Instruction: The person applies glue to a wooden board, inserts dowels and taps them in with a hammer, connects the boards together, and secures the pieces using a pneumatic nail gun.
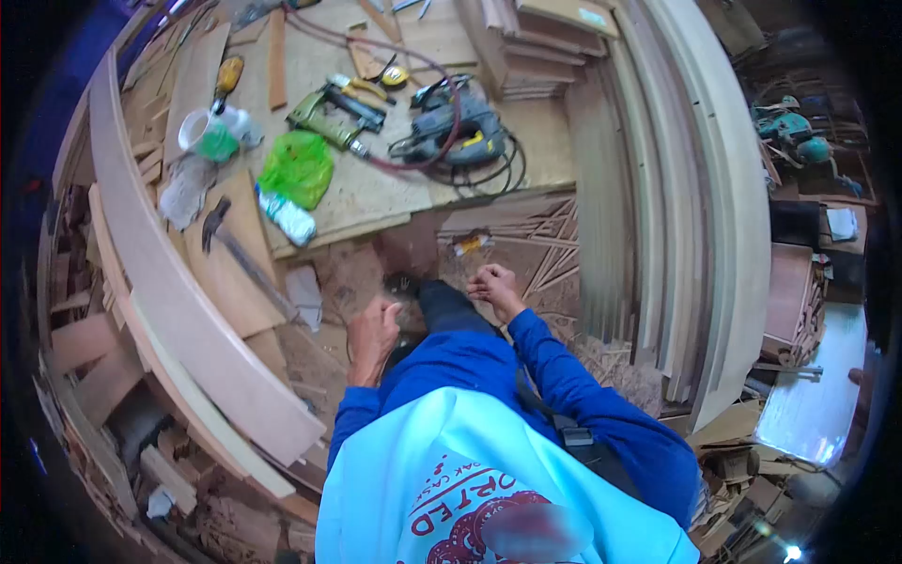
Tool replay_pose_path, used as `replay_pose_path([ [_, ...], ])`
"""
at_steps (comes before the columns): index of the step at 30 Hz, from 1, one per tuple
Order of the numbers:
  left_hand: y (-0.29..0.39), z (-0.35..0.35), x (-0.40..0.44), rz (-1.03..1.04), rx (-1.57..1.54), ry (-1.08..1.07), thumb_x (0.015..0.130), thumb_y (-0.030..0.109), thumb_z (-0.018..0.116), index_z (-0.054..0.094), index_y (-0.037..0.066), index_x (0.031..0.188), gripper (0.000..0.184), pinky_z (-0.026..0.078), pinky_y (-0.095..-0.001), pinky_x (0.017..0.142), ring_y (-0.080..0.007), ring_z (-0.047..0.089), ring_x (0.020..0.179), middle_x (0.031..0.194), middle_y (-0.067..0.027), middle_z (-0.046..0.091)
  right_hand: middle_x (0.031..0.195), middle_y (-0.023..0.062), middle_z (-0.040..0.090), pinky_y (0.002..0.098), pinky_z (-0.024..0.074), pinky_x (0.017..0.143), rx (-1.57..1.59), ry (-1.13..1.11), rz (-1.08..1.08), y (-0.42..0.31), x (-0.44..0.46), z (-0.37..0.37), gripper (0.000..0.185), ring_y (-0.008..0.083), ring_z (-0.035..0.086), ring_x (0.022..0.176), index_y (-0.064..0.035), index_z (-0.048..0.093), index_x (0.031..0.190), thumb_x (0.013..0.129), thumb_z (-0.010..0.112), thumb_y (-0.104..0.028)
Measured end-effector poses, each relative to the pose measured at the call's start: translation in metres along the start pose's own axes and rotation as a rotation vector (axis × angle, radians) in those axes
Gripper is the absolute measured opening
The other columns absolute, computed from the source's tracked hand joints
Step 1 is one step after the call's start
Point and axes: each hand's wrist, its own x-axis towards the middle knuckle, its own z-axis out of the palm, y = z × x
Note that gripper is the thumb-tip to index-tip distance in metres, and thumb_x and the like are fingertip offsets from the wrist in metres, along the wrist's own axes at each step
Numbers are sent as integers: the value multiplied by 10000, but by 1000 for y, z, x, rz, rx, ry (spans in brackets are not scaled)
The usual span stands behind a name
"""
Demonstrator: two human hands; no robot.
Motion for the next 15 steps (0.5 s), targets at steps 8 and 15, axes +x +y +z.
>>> replay_pose_path([
  [8, -84, 34, -77, -209, -133, -214, 933, 231, 652, 655, 50, 973, 186, 514, -535, 748, -440, 683, 879, 863, -212, 715, 892, 94, 683, 347, 589, 642, -343, 81, 105, 124, 8, -35, 157, 198, 701, 745, -19, 637, 1001, 957, 626, -170],
  [15, -219, 152, -51, -482, -345, -285, 897, 188, 676, 655, 9, 1118, 285, 549, -467, 850, -427, 698, 960, 974, -239, 727, 755, 64, 596, 345, 545, 587, -418, 55, 41, 193, 66, -47, 19, 182, 653, 705, -48, 625, 895, 892, 607, -40],
])
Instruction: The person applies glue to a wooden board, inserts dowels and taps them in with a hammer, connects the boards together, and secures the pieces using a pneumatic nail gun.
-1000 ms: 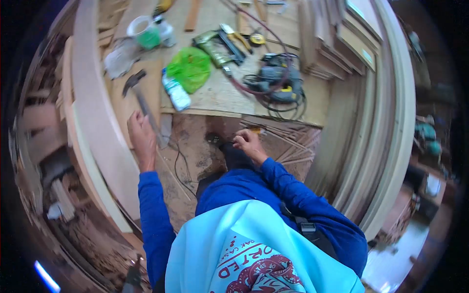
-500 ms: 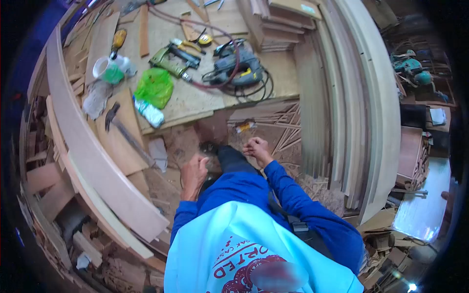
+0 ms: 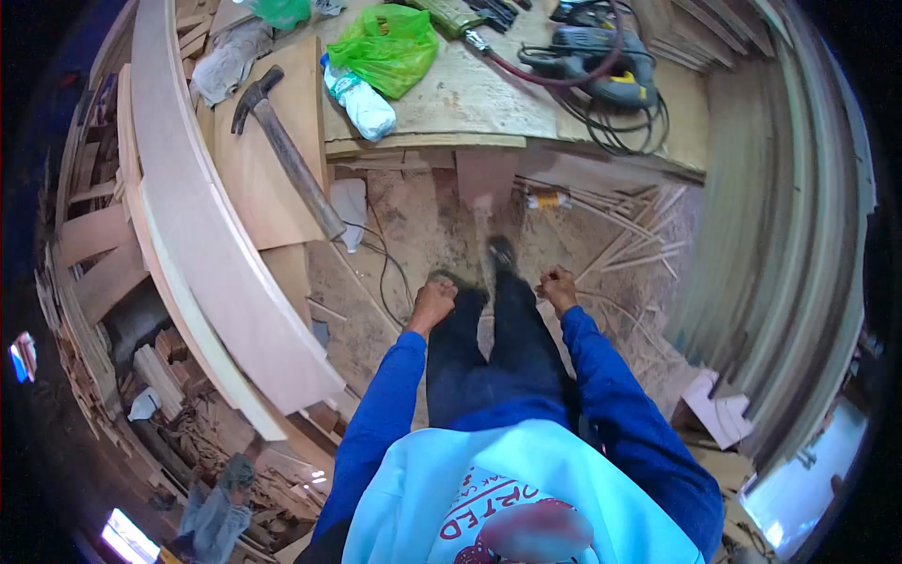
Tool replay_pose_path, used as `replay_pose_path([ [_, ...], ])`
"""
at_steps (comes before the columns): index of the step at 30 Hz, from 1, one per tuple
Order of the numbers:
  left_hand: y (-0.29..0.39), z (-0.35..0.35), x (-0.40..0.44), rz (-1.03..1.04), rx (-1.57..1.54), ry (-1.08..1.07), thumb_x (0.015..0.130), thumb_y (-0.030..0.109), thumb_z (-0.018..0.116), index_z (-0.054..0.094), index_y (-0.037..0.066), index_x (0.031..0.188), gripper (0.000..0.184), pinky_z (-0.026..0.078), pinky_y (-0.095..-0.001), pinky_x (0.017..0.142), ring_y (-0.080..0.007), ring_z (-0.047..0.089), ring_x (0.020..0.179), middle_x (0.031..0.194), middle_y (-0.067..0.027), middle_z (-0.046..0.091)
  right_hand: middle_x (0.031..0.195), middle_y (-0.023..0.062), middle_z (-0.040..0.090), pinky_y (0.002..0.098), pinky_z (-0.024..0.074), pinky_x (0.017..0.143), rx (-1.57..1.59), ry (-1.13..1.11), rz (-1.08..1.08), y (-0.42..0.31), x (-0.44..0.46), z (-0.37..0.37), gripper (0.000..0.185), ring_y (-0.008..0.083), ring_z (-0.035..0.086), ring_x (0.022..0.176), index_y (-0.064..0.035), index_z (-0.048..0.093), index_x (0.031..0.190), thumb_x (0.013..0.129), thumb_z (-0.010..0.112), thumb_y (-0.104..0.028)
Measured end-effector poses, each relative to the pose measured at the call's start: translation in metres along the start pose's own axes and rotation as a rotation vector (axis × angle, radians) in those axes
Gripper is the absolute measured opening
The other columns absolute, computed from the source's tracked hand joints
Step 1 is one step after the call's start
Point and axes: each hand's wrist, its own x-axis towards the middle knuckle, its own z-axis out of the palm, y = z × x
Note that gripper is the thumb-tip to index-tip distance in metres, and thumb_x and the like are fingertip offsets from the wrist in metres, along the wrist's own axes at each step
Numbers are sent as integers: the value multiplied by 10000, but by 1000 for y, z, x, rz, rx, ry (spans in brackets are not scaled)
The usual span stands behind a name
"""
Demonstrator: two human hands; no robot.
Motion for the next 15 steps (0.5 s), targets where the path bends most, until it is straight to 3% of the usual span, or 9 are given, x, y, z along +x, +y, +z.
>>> replay_pose_path([
  [2, 6, 1, 55, 51, -10, 1, 927, 234, 662, 647, 3, 1155, 325, 547, -447, 874, -403, 695, 1014, 1024, -219, 731, 802, 68, 599, 358, 551, 622, 17, -60, -43, -11, 42, 6, 31, 175, 655, 755, -37, 630, 913, 897, 604, -41],
  [4, 23, 5, 127, 97, 70, 68, 963, 298, 640, 611, 5, 1270, 426, 525, -417, 951, -382, 656, 1146, 1186, -218, 693, 945, 66, 636, 345, 585, 675, 76, -129, -126, -15, 108, 15, 184, 169, 696, 813, -42, 630, 1113, 941, 614, -105],
  [5, 29, 11, 163, 80, 146, 140, 970, 317, 631, 584, 13, 1347, 487, 505, -407, 1005, -385, 619, 1224, 1297, -237, 652, 1049, 92, 644, 353, 578, 708, -64, -70, -317, -1, 166, 24, 274, 193, 686, 862, -28, 590, 1211, 954, 601, -121],
  [7, 32, 21, 225, 367, 118, 275, 907, 212, 692, 557, 49, 1362, 502, 507, -446, 982, -413, 616, 1182, 1267, -242, 642, 1142, 115, 652, 368, 571, 748, -304, 55, -590, -7, 244, 42, 395, 215, 669, 923, -32, 534, 1328, 960, 628, -140],
  [9, 36, 25, 285, 281, 10, 231, 914, 206, 695, 528, 41, 1384, 525, 490, -452, 1006, -404, 572, 1239, 1328, -239, 593, 1159, 124, 653, 388, 577, 760, 116, -180, -328, -8, 322, 55, 501, 218, 671, 920, -58, 488, 1390, 940, 685, -154],
  [10, 23, 32, 323, 274, 6, 229, 914, 206, 695, 528, 41, 1384, 525, 490, -452, 1006, -404, 572, 1239, 1328, -239, 593, 1126, 124, 649, 393, 578, 753, 159, -208, -343, -9, 342, 60, 518, 213, 672, 910, -62, 490, 1379, 922, 713, -162],
  [12, -12, 49, 383, 539, -60, 304, 917, 194, 692, 543, 23, 1341, 481, 499, -449, 983, -391, 591, 1212, 1304, -231, 610, 1094, 124, 646, 398, 578, 747, 199, -236, -344, -17, 355, 74, 537, 209, 673, 901, -66, 492, 1369, 905, 741, -170],
  [15, -16, 58, 403, 383, -140, 204, 909, 169, 696, 561, 8, 1289, 435, 520, -451, 939, -384, 632, 1150, 1248, -219, 648, 1010, 109, 664, 374, 572, 732, 145, -291, -347, -20, 376, 89, 457, 207, 680, 870, -76, 553, 1272, 881, 769, -174],
])
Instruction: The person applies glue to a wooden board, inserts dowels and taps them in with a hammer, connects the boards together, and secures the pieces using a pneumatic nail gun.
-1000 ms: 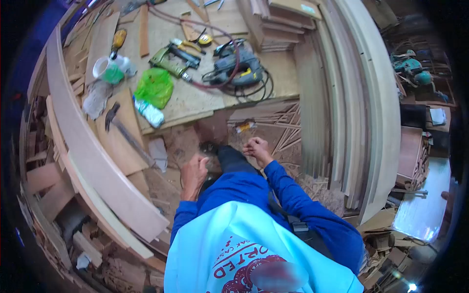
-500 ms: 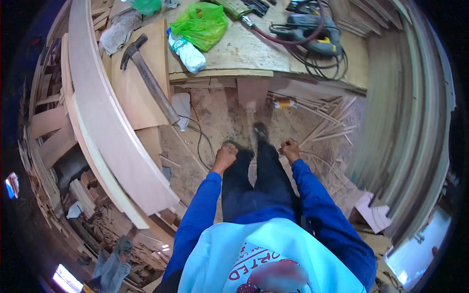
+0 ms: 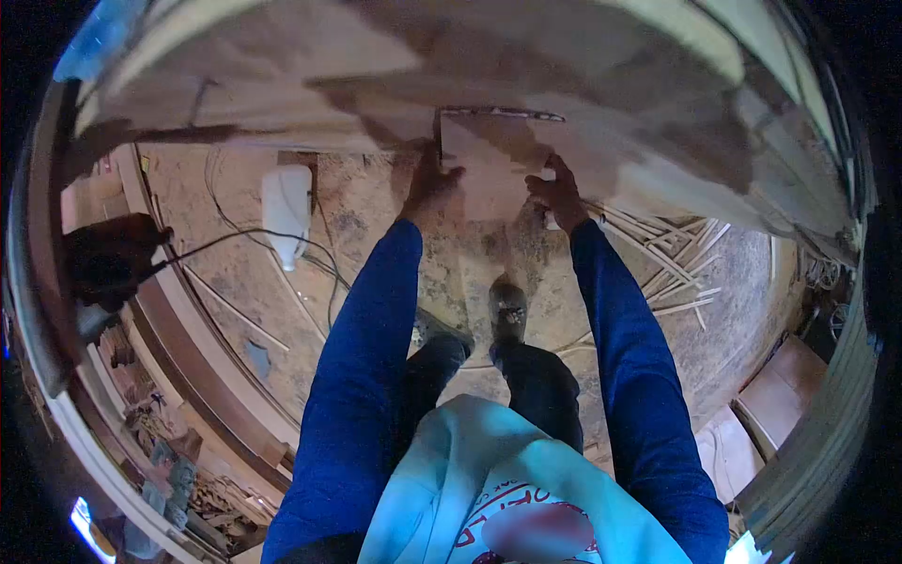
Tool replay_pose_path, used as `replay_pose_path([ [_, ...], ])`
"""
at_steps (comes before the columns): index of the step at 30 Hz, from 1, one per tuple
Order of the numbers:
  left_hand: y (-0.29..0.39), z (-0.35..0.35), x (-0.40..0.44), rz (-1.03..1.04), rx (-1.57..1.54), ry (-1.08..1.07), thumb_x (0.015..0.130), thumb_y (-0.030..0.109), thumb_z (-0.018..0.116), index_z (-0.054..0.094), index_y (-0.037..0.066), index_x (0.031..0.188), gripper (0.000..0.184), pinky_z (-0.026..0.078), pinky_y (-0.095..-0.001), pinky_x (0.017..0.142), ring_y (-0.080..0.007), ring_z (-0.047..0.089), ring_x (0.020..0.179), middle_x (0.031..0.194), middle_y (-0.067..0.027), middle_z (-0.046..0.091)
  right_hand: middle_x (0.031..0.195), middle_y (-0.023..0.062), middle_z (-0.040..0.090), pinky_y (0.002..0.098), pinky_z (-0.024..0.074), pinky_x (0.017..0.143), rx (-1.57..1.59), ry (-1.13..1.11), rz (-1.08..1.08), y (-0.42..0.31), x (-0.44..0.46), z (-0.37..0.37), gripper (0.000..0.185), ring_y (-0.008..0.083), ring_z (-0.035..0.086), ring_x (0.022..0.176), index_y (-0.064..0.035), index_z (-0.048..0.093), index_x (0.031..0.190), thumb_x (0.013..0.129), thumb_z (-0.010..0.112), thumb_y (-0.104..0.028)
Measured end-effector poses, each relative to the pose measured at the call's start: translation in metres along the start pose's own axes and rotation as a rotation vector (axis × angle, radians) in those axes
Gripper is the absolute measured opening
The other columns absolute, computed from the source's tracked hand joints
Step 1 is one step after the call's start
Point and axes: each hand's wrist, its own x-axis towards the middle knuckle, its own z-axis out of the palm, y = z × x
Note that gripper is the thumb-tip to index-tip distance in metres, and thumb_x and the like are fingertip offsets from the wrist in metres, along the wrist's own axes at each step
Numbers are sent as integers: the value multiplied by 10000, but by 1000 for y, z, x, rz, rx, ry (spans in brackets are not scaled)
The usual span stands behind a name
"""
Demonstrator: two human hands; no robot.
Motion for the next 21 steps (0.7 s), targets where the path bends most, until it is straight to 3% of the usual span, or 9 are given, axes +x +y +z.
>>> replay_pose_path([
  [2, -8, 4, -18, 88, 23, 25, 901, 164, 705, 568, -1, 1256, 415, 534, -447, 903, -374, 658, 1090, 1196, -211, 666, 1064, 122, 710, 439, 541, 855, -693, 148, -133, 41, 12, -17, 371, 324, 679, 991, -44, 632, 1222, 900, 747, -189],
  [3, -4, 3, -32, 198, 59, 57, 893, 158, 714, 575, -10, 1222, 395, 548, -443, 868, -365, 684, 1029, 1145, -203, 685, 1064, 122, 710, 439, 541, 855, -703, 141, -118, 38, -11, -20, 371, 324, 679, 991, -44, 632, 1222, 900, 747, -189],
  [5, 15, -3, -94, 1, -214, 49, 888, 104, 709, 578, -21, 1174, 339, 564, -410, 787, -321, 709, 924, 1050, -188, 693, 943, 75, 715, 334, 545, 780, -880, -4, -212, 21, -68, -19, 303, 173, 658, 861, -33, 651, 1140, 896, 768, -169],
  [6, 22, -8, -123, 100, -128, 116, 894, 69, 691, 580, -19, 1162, 304, 562, -393, 767, -295, 707, 915, 1029, -184, 685, 959, 73, 714, 350, 538, 787, -681, 115, -318, 73, -75, -39, 254, 172, 647, 856, -21, 656, 1120, 908, 757, -120],
  [7, 43, -16, -154, 195, -39, 177, 899, 34, 674, 583, -18, 1149, 271, 560, -376, 747, -268, 706, 907, 1008, -179, 677, 962, 62, 712, 358, 535, 811, -598, 66, -350, 23, -124, -23, 230, 181, 660, 891, -32, 665, 1115, 905, 750, -72],
  [10, 95, -36, -243, 112, -109, 193, 915, -43, 617, 587, -10, 1174, 262, 553, -356, 745, -240, 697, 896, 986, -161, 666, 1026, 137, 736, 400, 524, 909, -600, 30, -270, -69, -222, 3, 214, 277, 671, 1030, -7, 696, 1083, 900, 747, -108],
  [13, 186, -61, -323, 23, -215, 244, 930, -54, 612, 582, -25, 1203, 276, 548, -330, 740, -199, 689, 890, 989, -135, 668, 1036, 130, 746, 389, 526, 920, -674, -44, -515, -164, -302, 20, 238, 274, 683, 1030, -8, 704, 1106, 903, 751, -124],
  [16, 251, -90, -393, 22, -159, 269, 957, -36, 609, 580, -33, 1194, 239, 558, -306, 762, -169, 686, 868, 975, -117, 672, 1104, 127, 747, 369, 532, 940, -710, -270, 69, -251, -365, 30, 316, 208, 672, 1093, -21, 672, 1254, 948, 705, -89],
  [21, 346, -123, -495, 38, -348, 500, 987, -17, 595, 576, -21, 1152, 166, 570, -306, 784, -164, 710, 893, 965, -107, 699, 1124, 80, 741, 327, 549, 923, -259, -637, -162, -373, -445, 74, 265, 187, 668, 1075, 19, 679, 1229, 976, 670, -59],
])
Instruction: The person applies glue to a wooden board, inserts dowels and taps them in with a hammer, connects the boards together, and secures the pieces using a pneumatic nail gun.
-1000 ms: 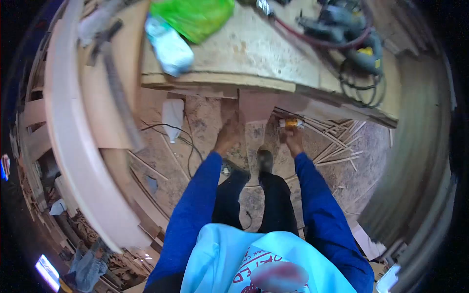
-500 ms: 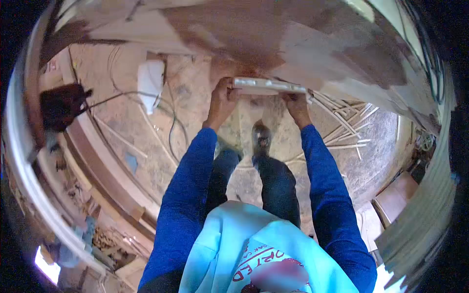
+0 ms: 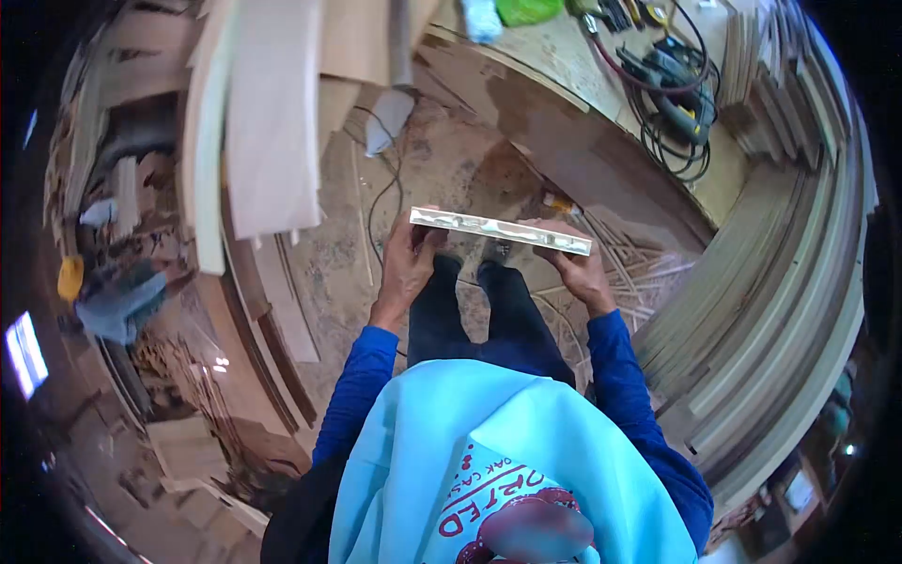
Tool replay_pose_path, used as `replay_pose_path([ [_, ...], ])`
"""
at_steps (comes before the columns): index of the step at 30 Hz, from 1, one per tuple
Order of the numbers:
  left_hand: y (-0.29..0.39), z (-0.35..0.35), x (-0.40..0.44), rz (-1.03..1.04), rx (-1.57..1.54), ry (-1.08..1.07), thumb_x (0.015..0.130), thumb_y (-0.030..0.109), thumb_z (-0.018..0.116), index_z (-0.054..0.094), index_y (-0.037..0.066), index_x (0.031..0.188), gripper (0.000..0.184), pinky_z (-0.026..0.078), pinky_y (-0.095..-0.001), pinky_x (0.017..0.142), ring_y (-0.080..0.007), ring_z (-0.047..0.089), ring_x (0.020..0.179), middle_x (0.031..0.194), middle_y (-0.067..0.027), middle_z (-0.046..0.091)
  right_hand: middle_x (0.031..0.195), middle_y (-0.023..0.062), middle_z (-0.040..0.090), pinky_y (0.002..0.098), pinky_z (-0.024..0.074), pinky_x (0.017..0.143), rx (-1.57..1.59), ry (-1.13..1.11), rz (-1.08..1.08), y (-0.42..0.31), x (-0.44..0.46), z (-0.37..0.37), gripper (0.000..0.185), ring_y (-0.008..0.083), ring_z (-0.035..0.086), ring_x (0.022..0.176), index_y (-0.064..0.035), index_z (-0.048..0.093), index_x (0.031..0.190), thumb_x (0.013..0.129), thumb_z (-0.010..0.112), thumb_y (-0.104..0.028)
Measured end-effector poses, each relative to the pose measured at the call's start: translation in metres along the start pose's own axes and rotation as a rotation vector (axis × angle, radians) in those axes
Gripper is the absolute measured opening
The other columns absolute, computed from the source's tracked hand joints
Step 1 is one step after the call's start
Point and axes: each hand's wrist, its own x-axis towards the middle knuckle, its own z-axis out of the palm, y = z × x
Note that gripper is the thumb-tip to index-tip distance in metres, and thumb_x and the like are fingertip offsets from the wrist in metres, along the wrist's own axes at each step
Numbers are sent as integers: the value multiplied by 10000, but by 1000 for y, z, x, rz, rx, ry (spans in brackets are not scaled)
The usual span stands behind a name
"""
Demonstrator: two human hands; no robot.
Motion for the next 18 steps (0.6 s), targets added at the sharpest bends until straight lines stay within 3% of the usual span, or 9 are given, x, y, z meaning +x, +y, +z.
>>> replay_pose_path([
  [2, 37, -14, -19, -52, 22, 36, 982, -15, 601, 575, -19, 1147, 167, 571, -302, 775, -154, 706, 914, 993, -106, 702, 1122, 64, 739, 326, 549, 915, 104, -82, -43, -20, 0, 7, 268, 178, 666, 1062, 17, 682, 1224, 966, 687, -55],
  [4, 63, -33, -34, 31, 105, 85, 982, -1, 614, 572, -13, 1229, 251, 570, -297, 768, -139, 688, 907, 1062, -114, 694, 1132, 63, 736, 323, 545, 898, -87, -144, 11, -24, 10, 9, 271, 159, 655, 1061, 10, 689, 1205, 942, 716, -50],
  [7, 102, -63, -61, 20, 16, 326, 989, 48, 629, 513, 16, 1415, 442, 565, -312, 748, -143, 662, 865, 1205, -143, 674, 1115, 52, 733, 311, 528, 891, -28, -198, 11, -42, 29, 46, 272, 133, 642, 1037, 4, 693, 1199, 941, 721, -79],
  [10, 100, -103, -95, 121, 246, 476, 989, 84, 635, 530, 21, 1398, 427, 560, -317, 752, -161, 663, 865, 1216, -139, 671, 1108, 48, 724, 306, 517, 887, 176, -253, -21, -55, 41, 98, 296, 126, 642, 1005, 3, 676, 1219, 950, 719, -115],
  [11, 107, -116, -112, 57, 373, 514, 1004, 152, 624, 539, 11, 1385, 415, 545, -341, 838, -204, 661, 958, 1253, -149, 655, 1115, 56, 721, 311, 519, 886, 276, -265, 23, -58, 43, 114, 304, 130, 644, 1007, 4, 668, 1228, 955, 715, -121],
  [14, 83, -158, -166, 64, 639, 645, 1021, 217, 603, 543, -4, 1373, 420, 509, -363, 933, -236, 632, 1062, 1266, -172, 641, 1125, 72, 714, 312, 524, 877, 367, -310, 85, -53, 48, 146, 284, 150, 656, 1006, 5, 665, 1210, 967, 707, -137],
  [16, 64, -176, -207, -34, 565, 717, 1031, 239, 589, 546, -10, 1366, 419, 493, -372, 965, -246, 620, 1092, 1268, -167, 636, 1181, 85, 701, 381, 540, 949, 451, -393, 193, -43, 52, 169, 342, 192, 673, 1064, 2, 617, 1276, 995, 676, -183],
  [18, 40, -187, -245, -134, 481, 779, 1041, 260, 574, 548, -15, 1359, 422, 476, -380, 996, -256, 608, 1122, 1270, -162, 632, 1160, 78, 701, 366, 551, 917, 483, -415, 223, -44, 48, 190, 311, 188, 675, 1041, -4, 624, 1254, 993, 676, -166],
])
